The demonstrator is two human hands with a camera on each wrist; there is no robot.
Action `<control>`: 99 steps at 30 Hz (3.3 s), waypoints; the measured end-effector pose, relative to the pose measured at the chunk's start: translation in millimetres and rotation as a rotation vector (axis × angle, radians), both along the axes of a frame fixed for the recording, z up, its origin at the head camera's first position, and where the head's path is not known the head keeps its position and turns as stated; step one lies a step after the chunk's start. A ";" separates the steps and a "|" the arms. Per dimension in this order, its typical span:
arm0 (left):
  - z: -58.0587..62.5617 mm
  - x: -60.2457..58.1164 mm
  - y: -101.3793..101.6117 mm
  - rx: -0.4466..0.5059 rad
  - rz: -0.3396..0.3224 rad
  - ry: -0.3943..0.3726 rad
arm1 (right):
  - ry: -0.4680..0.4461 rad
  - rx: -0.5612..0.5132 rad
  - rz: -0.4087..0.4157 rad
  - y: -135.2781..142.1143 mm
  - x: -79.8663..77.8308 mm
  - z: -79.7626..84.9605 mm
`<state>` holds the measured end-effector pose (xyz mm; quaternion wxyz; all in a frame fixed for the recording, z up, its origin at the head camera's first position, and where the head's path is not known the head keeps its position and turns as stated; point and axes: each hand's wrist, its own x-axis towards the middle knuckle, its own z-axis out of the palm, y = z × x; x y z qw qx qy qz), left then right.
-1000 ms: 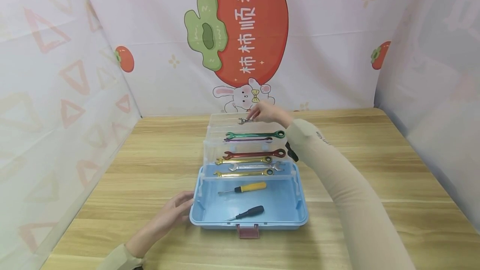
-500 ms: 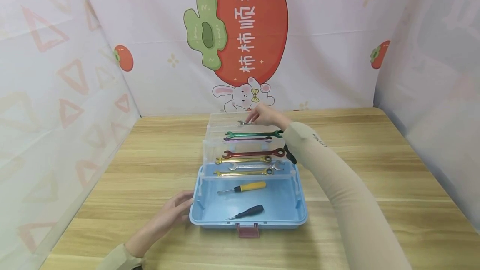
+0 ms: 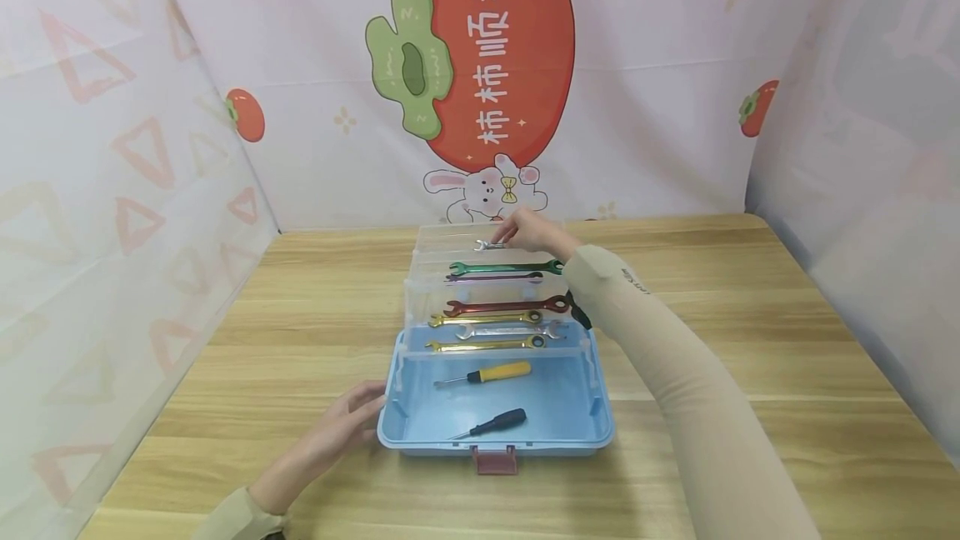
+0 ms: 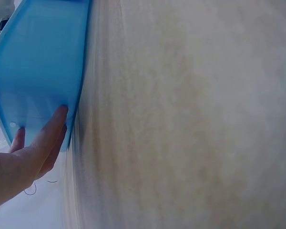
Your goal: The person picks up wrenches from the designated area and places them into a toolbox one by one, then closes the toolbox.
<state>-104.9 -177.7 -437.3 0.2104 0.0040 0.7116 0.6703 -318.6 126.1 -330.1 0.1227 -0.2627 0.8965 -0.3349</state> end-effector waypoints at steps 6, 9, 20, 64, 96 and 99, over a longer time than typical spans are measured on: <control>0.4 -0.2 0.4 -0.003 0.004 -0.005 | -0.009 -0.018 -0.025 -0.7 2.2 -0.5; 0.5 0.1 0.3 -0.003 -0.002 -0.002 | -0.015 -0.013 -0.040 -1.4 3.1 -0.2; 4.5 -0.7 -0.4 -0.024 -0.016 -0.001 | 0.028 -0.003 -0.059 -0.8 4.4 -0.1; 26.0 -45.7 -13.1 -0.175 -0.063 0.107 | 0.255 -0.334 -0.180 74.8 75.7 -3.1; 26.7 -116.0 7.8 -0.225 0.082 0.196 | -0.029 -0.400 -0.428 111.7 87.5 -73.8; 25.0 -120.5 9.5 -0.202 0.072 0.187 | -0.093 -0.420 -0.413 111.6 86.5 -79.5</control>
